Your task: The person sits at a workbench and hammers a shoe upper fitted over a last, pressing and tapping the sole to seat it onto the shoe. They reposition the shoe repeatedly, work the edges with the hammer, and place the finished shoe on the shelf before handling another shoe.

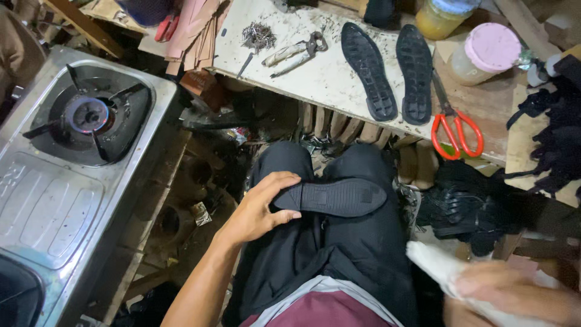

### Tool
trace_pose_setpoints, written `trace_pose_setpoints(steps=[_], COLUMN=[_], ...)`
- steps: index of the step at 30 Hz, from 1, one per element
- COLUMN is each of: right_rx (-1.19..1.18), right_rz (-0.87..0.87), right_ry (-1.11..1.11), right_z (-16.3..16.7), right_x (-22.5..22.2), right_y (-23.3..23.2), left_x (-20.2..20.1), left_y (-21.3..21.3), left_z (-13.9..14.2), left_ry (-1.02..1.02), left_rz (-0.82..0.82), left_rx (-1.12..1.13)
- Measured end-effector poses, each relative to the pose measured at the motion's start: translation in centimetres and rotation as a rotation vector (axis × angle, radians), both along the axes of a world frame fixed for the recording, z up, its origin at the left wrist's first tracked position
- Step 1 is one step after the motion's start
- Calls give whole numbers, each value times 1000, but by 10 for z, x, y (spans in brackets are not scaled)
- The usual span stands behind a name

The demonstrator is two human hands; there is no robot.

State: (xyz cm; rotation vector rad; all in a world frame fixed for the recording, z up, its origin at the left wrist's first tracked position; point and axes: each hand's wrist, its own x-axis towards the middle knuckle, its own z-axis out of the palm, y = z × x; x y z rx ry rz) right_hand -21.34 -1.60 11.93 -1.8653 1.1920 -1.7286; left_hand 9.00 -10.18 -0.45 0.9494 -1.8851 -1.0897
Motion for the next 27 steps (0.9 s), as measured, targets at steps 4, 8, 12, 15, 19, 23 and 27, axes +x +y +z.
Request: trace_pose_setpoints(steps=[4, 8, 12, 15, 19, 23, 27], right_rx=[158, 1055, 691, 323, 1033, 458, 223], right_rz=[118, -99, -66, -59, -297, -516, -547], right_ry=[897, 271, 869, 1277, 421, 805, 978], right_z=[-53, -84, -125, -149, -123, -75, -65], right_x=[16, -38, -57, -52, -83, -138, -183], right_y=[-18, 12, 24, 9, -21, -63, -103], left_x=[-1, 0, 1, 3, 1, -1, 1], left_y=[-1, 4, 3, -9, -14, -17, -16], left_z=[1, 5, 6, 7, 4, -6, -15], left_ry=[-44, -54, -51, -88, 17, 181, 170], left_rz=[-15, -16, 3, 8, 56, 201, 187], left_rx=[-54, 14, 38, 9, 276, 631, 643])
